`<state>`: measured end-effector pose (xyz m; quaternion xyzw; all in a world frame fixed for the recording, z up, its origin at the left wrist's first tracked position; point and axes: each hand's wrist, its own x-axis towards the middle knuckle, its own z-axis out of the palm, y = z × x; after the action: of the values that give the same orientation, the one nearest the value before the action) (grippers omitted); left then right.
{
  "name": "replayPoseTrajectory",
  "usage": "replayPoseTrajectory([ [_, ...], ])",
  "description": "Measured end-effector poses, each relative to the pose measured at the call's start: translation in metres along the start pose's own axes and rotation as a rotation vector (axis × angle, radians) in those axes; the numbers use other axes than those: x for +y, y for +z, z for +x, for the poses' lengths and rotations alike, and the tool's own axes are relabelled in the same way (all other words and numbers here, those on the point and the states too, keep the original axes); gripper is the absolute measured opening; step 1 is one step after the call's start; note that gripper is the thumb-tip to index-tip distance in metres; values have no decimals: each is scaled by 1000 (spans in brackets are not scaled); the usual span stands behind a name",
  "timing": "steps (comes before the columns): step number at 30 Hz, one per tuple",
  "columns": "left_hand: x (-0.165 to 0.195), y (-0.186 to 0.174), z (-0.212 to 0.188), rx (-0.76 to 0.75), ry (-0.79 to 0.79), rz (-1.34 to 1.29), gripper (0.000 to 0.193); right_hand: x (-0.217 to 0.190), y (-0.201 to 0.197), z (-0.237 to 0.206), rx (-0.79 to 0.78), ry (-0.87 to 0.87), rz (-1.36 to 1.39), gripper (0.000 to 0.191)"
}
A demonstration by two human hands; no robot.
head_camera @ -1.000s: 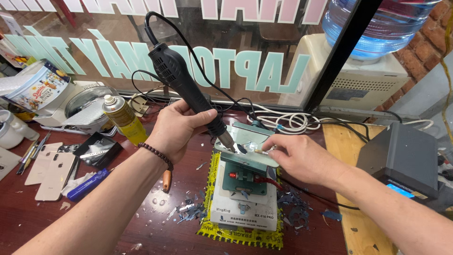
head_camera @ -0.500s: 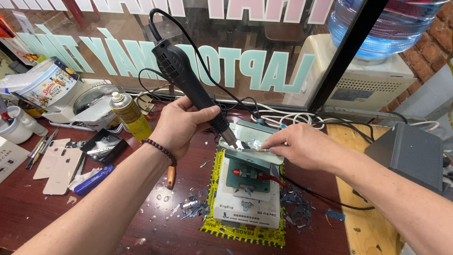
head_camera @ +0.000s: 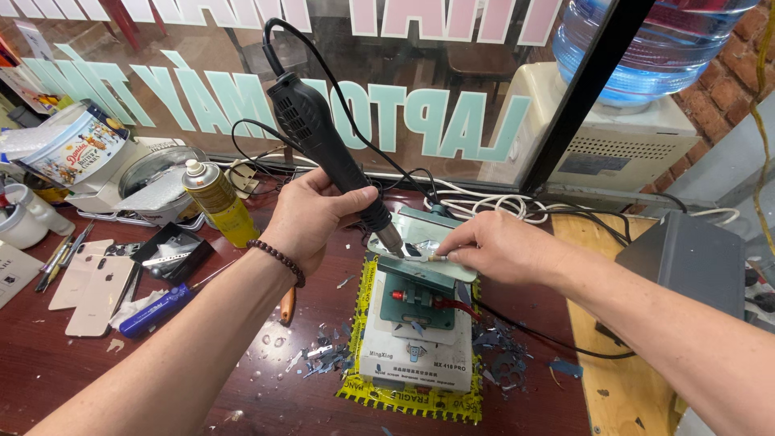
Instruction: The person secures a light green smartphone in a repair jig, then uses a heat gun and a metal spatula to carefully heat and peel off the back glass panel. The person works around the camera module area and removes the glass in sections.
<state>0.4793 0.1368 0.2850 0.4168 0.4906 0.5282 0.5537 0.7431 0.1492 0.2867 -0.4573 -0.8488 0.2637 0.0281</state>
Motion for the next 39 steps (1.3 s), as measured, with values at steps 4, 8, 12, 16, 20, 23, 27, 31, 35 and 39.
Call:
replayPoseTrajectory([
  [4, -1, -1, -1, -21, 16, -49, 17, -7, 11, -5, 82, 33, 65, 27],
  [8, 2, -6, 2, 31, 33, -48, 18, -16, 19, -12, 147, 80, 107, 27],
  [12, 10, -16, 0, 55, 34, -5, 18, -18, 16, -23, 212, 108, 17, 30],
  [16, 11, -16, -3, 29, 24, -79, 19, -17, 12, -25, 198, 64, -33, 30],
  [20, 6, -9, -5, 14, 57, -71, 19, -15, 9, -20, 167, 25, -84, 29],
  [23, 4, -6, -4, 4, 55, -37, 20, -10, 4, -16, 142, -46, -88, 31],
  [27, 3, -4, -4, 17, 51, 12, 19, -6, -1, -9, 122, -146, -101, 32],
  [31, 3, -2, -4, 20, 38, 48, 18, -7, 0, -1, 90, -179, -81, 26],
  [35, 2, -1, -3, 15, 46, 31, 18, -14, 8, -4, 88, 7, -32, 25],
  [39, 1, -1, 0, 40, 50, 22, 19, -24, 20, -9, 148, 121, 88, 26],
])
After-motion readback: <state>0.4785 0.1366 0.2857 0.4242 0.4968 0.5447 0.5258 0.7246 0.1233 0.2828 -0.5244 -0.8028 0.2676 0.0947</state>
